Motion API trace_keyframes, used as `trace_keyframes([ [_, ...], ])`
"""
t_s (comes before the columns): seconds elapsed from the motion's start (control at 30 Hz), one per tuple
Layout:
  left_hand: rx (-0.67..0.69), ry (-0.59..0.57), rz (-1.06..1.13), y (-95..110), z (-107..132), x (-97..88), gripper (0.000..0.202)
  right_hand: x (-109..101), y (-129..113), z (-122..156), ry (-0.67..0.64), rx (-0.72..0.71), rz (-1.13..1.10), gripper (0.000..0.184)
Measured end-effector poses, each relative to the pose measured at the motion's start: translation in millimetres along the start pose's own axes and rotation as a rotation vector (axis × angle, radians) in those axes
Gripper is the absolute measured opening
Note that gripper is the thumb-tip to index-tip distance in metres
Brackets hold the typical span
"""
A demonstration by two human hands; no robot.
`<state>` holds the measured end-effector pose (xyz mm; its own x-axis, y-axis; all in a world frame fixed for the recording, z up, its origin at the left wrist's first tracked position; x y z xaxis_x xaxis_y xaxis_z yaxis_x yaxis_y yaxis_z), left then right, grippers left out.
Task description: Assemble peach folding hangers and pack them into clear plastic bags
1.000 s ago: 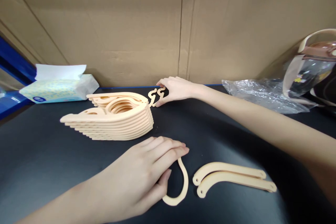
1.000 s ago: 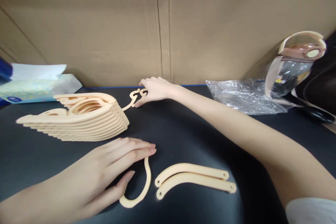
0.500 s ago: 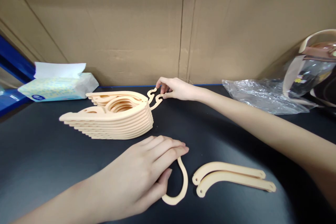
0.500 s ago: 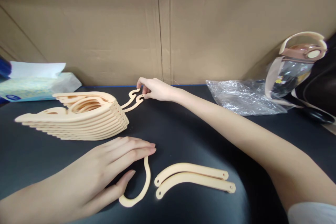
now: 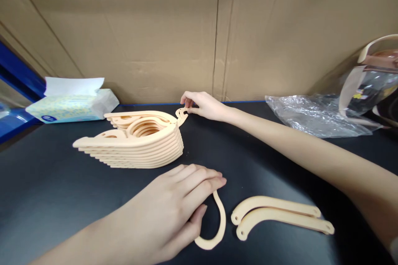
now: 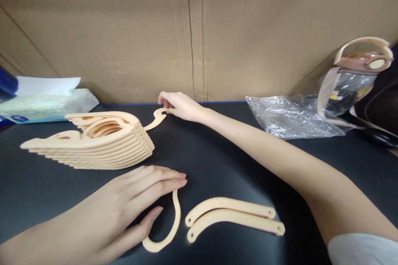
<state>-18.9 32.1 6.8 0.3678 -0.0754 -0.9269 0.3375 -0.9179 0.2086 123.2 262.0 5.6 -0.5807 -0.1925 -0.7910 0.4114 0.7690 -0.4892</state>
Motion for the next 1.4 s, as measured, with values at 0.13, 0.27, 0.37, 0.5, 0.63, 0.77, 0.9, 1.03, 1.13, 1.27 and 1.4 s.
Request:
trace_keyframes([
  [0.13, 0.000, -0.004, -0.034, 2, -5, -5.4, 0.048, 1, 0, -3, 0.000, -0.014, 0.041, 0.019],
  [0.27, 0.001, -0.010, -0.064, 4, -8, -9.3, 0.047, 1, -2, -4, -0.008, -0.030, 0.093, 0.013],
  [0.37, -0.001, -0.004, -0.060, 4, -7, -9.2, 0.046, 3, -3, -5, -0.032, -0.040, 0.126, 0.018],
  [0.5, -0.011, 0.012, -0.020, 4, -4, -7.8, 0.047, 5, -4, -4, -0.063, -0.049, 0.164, 0.027],
  [0.63, -0.009, 0.012, -0.006, 4, -3, -6.0, 0.045, 1, -4, 1, -0.071, -0.041, 0.175, 0.026],
  [0.77, -0.002, 0.019, 0.004, 3, -2, -4.4, 0.046, -9, -1, 19, -0.045, -0.014, 0.164, 0.012],
  [0.9, 0.008, 0.026, -0.018, 3, -2, -5.7, 0.043, -25, 3, 55, 0.012, 0.028, 0.145, 0.016],
  [1.03, 0.009, 0.003, -0.047, 5, -3, -7.7, 0.040, -43, 1, 104, 0.048, 0.072, 0.128, 0.019],
  [1.13, 0.010, 0.007, -0.051, 5, -3, -7.0, 0.039, -55, -7, 142, 0.061, 0.117, 0.132, 0.022],
  [1.27, 0.028, 0.011, -0.082, 1, -2, -1.6, 0.046, -64, -25, 189, 0.078, 0.202, 0.158, 0.024],
  [1.4, 0.012, 0.012, -0.171, -8, -3, 5.2, 0.053, -64, -43, 219, 0.079, 0.288, 0.200, 0.021],
])
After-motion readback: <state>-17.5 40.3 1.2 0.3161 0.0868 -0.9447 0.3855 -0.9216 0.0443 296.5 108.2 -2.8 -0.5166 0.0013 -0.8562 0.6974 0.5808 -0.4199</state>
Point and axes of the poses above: each hand's wrist, its own z-axis away from the middle knuckle, its own x-axis out of the palm, y = z × x, the point moved 1 cm from there along -z, towards the middle knuckle, and after that the axes turned 10 degrees about x, right-handed, at the moved point
